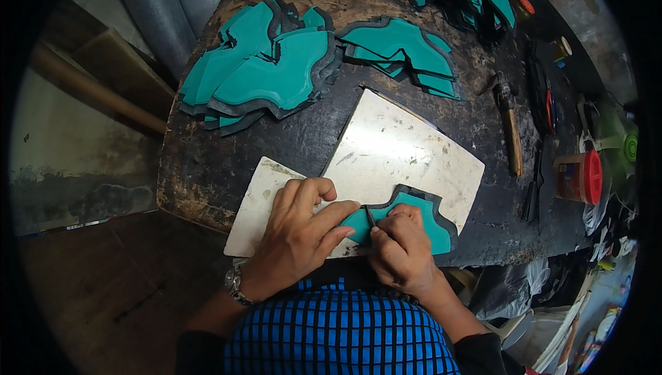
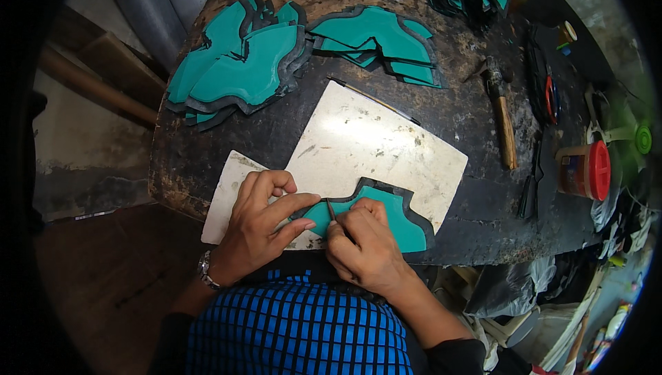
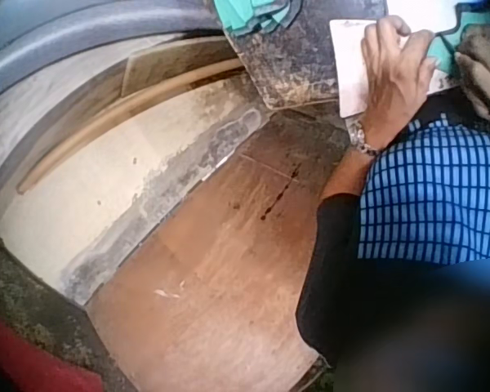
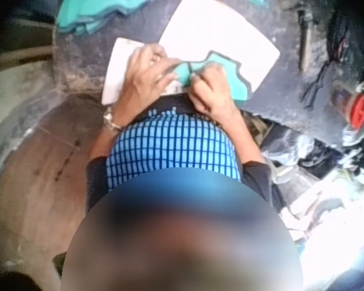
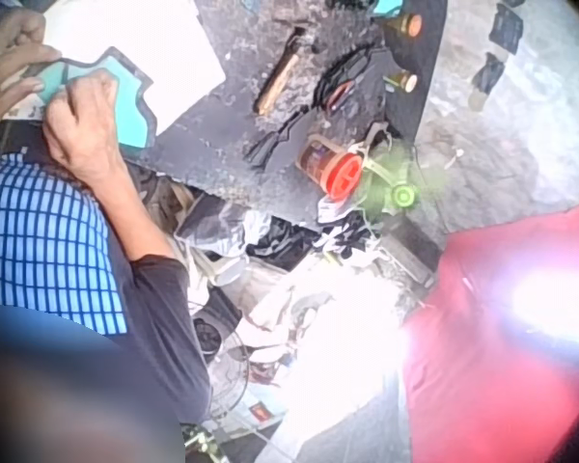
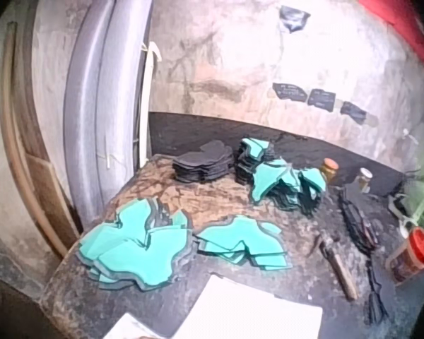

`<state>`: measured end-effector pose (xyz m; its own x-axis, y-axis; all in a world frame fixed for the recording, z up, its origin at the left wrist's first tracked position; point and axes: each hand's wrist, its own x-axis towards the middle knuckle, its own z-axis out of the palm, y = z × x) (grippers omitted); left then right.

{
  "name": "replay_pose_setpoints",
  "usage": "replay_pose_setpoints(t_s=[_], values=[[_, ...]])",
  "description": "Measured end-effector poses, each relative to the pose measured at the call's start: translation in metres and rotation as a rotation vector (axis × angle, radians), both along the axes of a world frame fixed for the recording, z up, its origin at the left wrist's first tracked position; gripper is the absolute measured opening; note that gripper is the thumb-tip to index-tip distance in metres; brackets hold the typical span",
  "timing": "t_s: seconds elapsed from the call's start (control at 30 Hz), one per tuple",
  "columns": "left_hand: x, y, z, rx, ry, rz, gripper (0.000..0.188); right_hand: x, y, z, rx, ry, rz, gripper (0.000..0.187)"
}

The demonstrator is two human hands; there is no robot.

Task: The person uses shears to trim the edges of black rubber pieces, then stacks them. They pick up a green rubber piece, place it on a white board, and use a hammer to press and shape it. The person repeats this process with additional pieces, stacking the finished items on the table.

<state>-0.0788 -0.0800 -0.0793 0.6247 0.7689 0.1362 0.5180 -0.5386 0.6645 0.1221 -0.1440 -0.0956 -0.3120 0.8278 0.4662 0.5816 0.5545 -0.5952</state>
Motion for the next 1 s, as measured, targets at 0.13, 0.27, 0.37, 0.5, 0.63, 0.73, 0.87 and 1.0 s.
replay_pose_setpoints(t_s=[0.13,0.27,0.37,0.5,0.63,0.73,0.87,1.0], values=[[-0.0005,-0.0006,0.0003,-0.025,-0.01,0.01,0.034,-0.0015,0.0005,-0.0007,0.001,0.005,-0.029,0.028],[-0.0003,-0.0009,-0.0002,-0.006,-0.01,0.012,0.034,-0.0023,0.0015,-0.0004,0.011,0.022,-0.024,0.028],[-0.0009,-0.0012,-0.0004,-0.013,-0.013,0.011,0.035,-0.0011,0.001,0.0011,-0.018,-0.019,0.003,0.029],[-0.0028,-0.0013,-0.0003,-0.036,-0.025,0.011,0.036,-0.002,0.0016,0.0008,-0.012,-0.021,0.0,0.029],[-0.0038,-0.0019,-0.0008,-0.031,-0.02,0.009,0.036,-0.0033,0.002,0.0002,0.004,-0.002,-0.011,0.028],[-0.0037,-0.0024,-0.0014,-0.042,-0.019,0.012,0.036,-0.0023,0.0018,0.0014,-0.012,-0.046,0.009,0.028],[-0.0032,-0.003,-0.0013,-0.032,-0.029,0.018,0.035,-0.0017,0.0018,0.0027,-0.021,-0.058,0.022,0.028],[-0.0025,-0.005,-0.0007,-0.04,-0.028,0.035,0.034,-0.0025,0.0018,0.0014,-0.016,-0.027,0.01,0.029]])
